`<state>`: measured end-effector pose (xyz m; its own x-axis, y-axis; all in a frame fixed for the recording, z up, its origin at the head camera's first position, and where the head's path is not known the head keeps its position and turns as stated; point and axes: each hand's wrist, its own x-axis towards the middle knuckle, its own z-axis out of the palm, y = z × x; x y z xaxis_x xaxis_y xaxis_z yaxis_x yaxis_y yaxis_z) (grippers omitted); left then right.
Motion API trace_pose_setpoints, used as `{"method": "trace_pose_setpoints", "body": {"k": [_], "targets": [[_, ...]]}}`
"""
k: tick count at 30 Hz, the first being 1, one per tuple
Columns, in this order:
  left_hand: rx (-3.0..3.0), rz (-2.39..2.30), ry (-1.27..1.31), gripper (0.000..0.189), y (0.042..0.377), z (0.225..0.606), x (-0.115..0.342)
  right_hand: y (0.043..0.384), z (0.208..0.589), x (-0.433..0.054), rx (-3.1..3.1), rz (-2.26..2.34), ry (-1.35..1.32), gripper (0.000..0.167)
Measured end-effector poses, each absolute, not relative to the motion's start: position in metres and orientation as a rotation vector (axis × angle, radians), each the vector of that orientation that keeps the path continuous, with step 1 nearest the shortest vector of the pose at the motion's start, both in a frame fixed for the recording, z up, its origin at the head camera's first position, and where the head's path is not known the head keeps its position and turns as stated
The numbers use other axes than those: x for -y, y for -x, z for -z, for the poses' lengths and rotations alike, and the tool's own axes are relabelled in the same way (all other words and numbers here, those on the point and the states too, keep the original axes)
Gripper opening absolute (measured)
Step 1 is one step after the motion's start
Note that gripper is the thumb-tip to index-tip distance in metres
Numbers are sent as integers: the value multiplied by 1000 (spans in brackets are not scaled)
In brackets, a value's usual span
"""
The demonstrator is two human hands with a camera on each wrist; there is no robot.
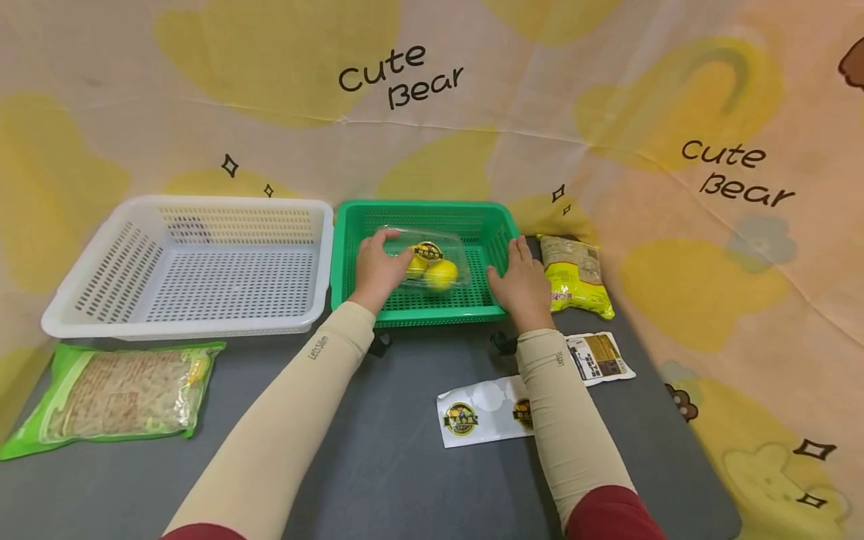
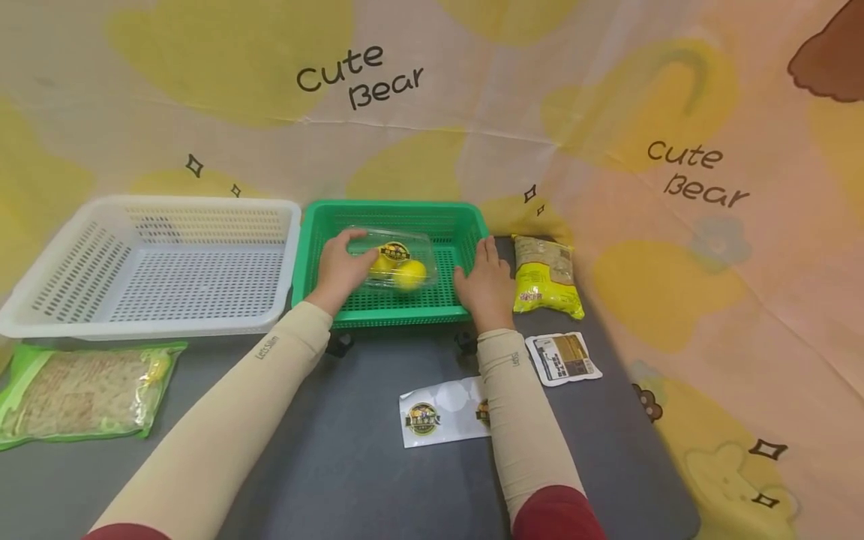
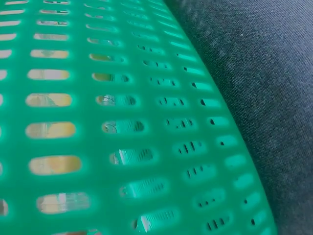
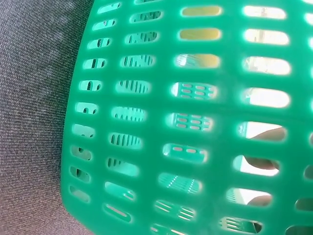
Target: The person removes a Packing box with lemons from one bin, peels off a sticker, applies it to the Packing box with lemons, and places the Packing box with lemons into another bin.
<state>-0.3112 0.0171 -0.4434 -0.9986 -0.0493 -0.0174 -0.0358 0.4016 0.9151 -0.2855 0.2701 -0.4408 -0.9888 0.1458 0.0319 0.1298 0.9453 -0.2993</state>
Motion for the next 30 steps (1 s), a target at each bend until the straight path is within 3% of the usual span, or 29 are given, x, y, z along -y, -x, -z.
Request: {"method": "trace_pose_setpoints", "body": {"k": [18, 30], "targets": [[2704, 1688, -77, 50, 311, 446, -18, 287, 441, -270, 3057, -440, 215, 82], [2952, 1347, -45, 45, 312, 446, -22, 286, 440, -271, 3051, -453, 205, 82]]}}
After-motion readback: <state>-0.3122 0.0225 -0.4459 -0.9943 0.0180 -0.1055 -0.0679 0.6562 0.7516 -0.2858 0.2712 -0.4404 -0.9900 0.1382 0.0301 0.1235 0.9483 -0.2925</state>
